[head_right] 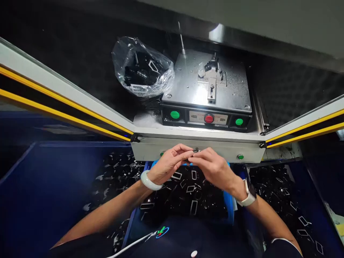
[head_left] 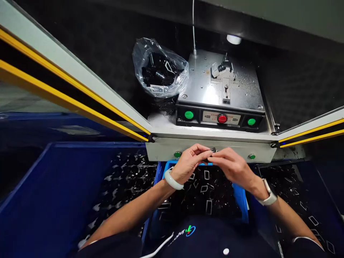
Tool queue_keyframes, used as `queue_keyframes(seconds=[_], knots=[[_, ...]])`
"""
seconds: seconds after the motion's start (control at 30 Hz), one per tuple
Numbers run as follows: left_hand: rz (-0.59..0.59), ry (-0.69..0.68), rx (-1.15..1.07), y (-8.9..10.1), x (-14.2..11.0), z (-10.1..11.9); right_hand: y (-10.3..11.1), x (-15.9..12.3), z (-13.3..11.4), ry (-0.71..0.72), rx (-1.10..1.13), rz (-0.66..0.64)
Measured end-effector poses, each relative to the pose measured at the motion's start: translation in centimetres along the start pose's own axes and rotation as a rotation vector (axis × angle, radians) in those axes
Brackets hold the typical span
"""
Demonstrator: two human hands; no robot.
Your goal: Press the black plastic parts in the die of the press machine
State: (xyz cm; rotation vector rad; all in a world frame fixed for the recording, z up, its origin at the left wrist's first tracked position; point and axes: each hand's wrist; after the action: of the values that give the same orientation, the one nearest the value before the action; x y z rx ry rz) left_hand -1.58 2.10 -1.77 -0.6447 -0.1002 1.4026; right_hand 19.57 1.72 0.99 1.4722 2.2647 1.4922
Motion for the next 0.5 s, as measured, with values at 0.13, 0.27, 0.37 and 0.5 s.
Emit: queue_keyframes(seconds=[0.13,0.27,0.37,0.5], knots=[[-0.014,-0.290,0.110,-1.3,4.5,5.2,3.7,11.1,4.0,-0.223,-0.129,0.214],[0.086,-0.657,0.261,-2.5,12.4,10.3,4.7,23.9,9.8,-0.690,-0.393,0.356],[0.195,-0.738,0.342,-2.9,19.1,13.1,4.9,28.6,12.7,-0.844,-0.406,0.248],[0.230,-0.733,0.443,-3.2,27.2,15.8,7.4,24.5,11.7,-0.533,-0.386,0.192]])
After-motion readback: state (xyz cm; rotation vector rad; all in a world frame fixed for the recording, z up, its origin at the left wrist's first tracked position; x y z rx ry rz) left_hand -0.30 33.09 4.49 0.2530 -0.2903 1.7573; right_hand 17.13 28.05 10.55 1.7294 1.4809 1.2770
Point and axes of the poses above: each hand's wrist, its own x-axis towards the middle knuckle, its own y-axis out of the back of the hand, z = x × y, and after that the axes turned 7 degrees about -y, right-handed
